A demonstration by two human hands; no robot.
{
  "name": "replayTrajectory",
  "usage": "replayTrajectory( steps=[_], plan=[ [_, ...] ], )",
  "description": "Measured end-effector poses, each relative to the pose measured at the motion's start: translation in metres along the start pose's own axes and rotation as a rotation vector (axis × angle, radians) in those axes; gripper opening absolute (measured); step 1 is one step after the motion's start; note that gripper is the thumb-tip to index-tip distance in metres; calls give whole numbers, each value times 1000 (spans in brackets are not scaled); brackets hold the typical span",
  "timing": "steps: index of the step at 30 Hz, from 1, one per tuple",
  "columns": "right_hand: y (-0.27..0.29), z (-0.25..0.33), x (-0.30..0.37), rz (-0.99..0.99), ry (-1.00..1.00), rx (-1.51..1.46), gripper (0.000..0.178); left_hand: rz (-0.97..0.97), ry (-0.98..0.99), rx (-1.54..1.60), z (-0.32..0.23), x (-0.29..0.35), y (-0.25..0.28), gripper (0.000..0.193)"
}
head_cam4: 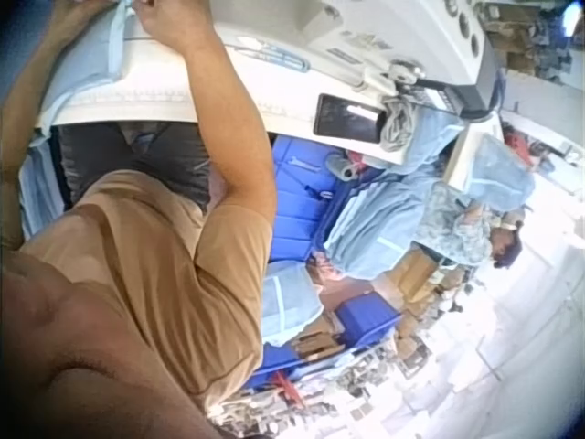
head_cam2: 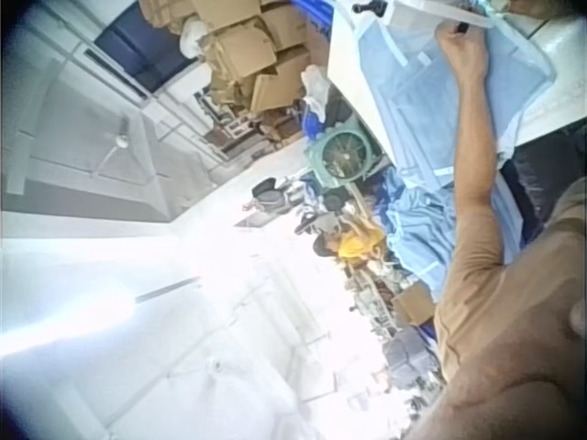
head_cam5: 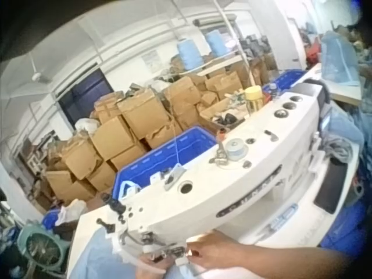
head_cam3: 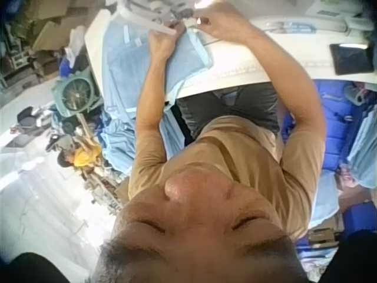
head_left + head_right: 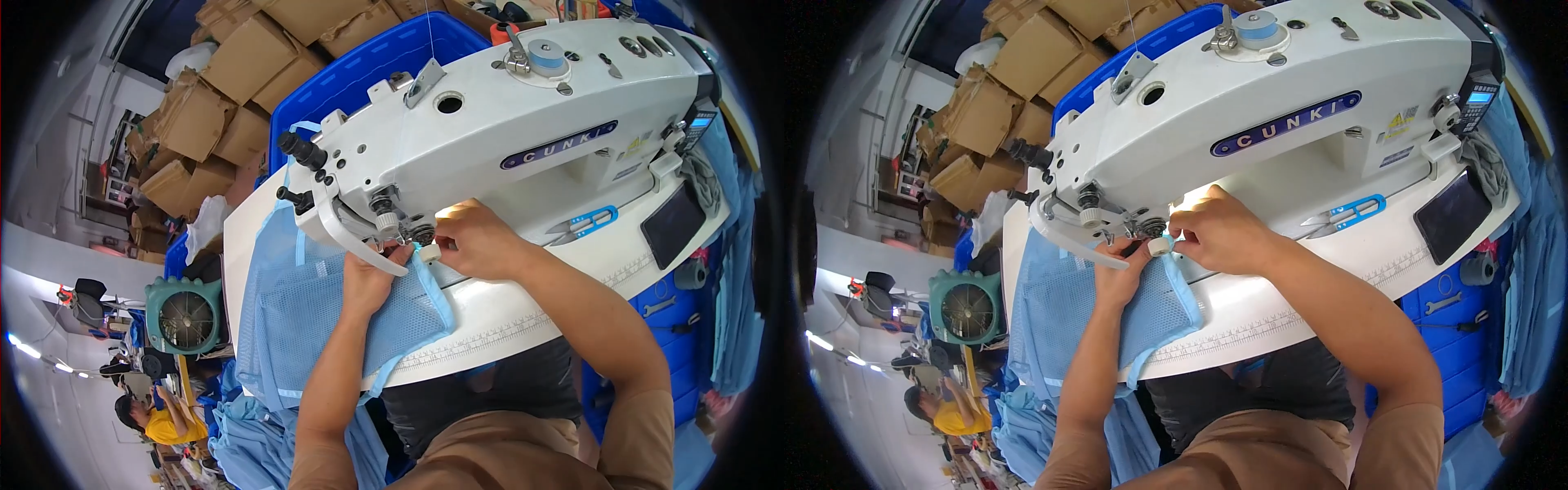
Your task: Sewing a blue mesh apron using an industrial sewing machine.
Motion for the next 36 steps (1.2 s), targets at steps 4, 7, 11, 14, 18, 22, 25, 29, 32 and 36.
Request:
replayTrajectory(
  steps=[4,7,11,14,18,22,25,29,32,36],
  plan=[
    [0,2,1,53,-23,55,13,-5,11,0,-1,0,-1,20],
    [-2,1,0,21,4,76,13,-10,4,20,-1,1,-1,17],
    [-4,-2,0,-62,36,68,12,-11,-45,58,-5,1,-3,14],
    [-6,0,-3,-161,87,8,5,-5,-46,37,-6,2,-2,14],
    [-7,-1,-2,-143,73,7,4,-14,-34,18,-9,1,-2,15],
    [-4,3,0,-67,61,101,6,-9,38,-2,-9,0,-1,17],
    [0,4,5,4,13,123,9,-12,52,10,-9,1,-1,16],
    [0,5,2,63,-83,51,13,-48,-6,37,-13,3,-1,14],
    [-1,6,1,16,-81,74,13,-35,13,61,-12,4,-1,14],
    [-12,-6,2,-112,19,5,10,-40,7,22,-13,3,-1,13]
  ],
)
Point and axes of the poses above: each hand's wrist, its own x-axis away from the middle knuckle, its own y-axis out of the back of the hand, z = x × y, the point moved 3 cm from there along -x, towards the middle knuckle, and after that the axes turned 3 degrees about -x, right-handed, at the moved point
